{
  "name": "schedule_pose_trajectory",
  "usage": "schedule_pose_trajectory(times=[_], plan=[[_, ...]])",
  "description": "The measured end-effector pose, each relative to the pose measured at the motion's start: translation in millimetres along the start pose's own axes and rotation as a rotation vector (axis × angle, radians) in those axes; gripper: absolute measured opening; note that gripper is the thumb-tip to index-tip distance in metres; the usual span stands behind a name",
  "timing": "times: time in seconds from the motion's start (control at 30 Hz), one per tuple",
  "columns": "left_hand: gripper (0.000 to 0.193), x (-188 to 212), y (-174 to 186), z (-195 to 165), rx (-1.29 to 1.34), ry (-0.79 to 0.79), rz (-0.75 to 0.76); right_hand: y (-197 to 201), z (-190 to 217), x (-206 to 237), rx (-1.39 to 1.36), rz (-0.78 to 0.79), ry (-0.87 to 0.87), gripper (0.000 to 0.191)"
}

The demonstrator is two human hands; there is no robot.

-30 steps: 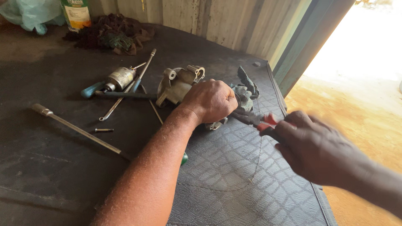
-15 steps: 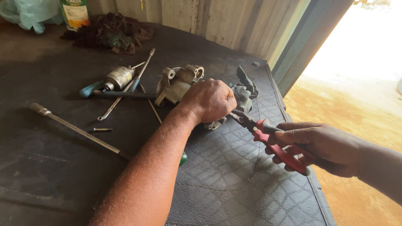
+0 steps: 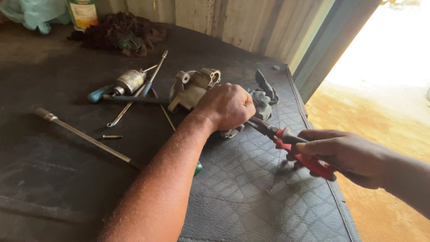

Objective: The person uses pliers to remove a retaining clip from a cylindrical mechanical assembly, then separates the housing to reveal internal gears. The person removes several small gears and a blue plastic component, placing them on the workbench.

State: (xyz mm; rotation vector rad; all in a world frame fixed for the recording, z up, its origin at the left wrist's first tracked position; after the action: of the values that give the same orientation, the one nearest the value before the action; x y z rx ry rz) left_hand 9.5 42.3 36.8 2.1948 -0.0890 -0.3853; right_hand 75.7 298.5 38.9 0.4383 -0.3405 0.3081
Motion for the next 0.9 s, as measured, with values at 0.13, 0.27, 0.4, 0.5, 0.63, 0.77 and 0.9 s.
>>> schedule_pose_trajectory(times=[0.13, 0.27, 0.4, 0.5, 0.63, 0.77, 0.9], plan=[[0.024, -1.8, -0.9, 1.1, 0.038, -0.024, -0.021, -3.9, -2.0, 4.1, 0.554, -0.106, 0.186, 0.038], [0.023, -1.1, -2.1, 0.9, 0.038, -0.029, -0.038, -21.2, 5.2, 24.9, 1.573, -0.363, 0.853, 0.039], [0.024, -0.1, -1.6, 0.3, 0.051, -0.007, -0.032, -6.0, -1.5, 10.2, 0.578, -0.131, 0.104, 0.030], [0.024, -0.7, -1.2, -0.7, 0.026, -0.024, -0.043, -2.0, -2.5, 8.4, 0.406, -0.081, 0.054, 0.029], [0.025, -1.6, -2.3, 2.6, 0.021, -0.029, -0.025, -11.9, -1.5, 19.1, 0.818, 0.069, 0.271, 0.035], [0.024, -2.3, -4.9, 2.6, 0.066, -0.077, -0.064, -34.1, 5.8, 24.3, 0.865, 0.159, 0.756, 0.039], [0.027, 2.8, -2.9, 3.5, 0.108, -0.134, -0.117, -34.4, 20.8, -12.1, 0.858, -0.286, 0.636, 0.034]])
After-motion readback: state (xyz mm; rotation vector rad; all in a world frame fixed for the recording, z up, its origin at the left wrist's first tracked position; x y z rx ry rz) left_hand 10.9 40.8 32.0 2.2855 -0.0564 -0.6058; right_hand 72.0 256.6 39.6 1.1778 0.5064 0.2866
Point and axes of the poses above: each hand's wrist, its own x-axis away from the middle knuckle, its own y-axis out of the back of the hand, z = x × y, the point moved 2 cm from there along -x, towards the middle knuckle, and after that the axes turned 11 degrees about y, right-handed, at the moved point
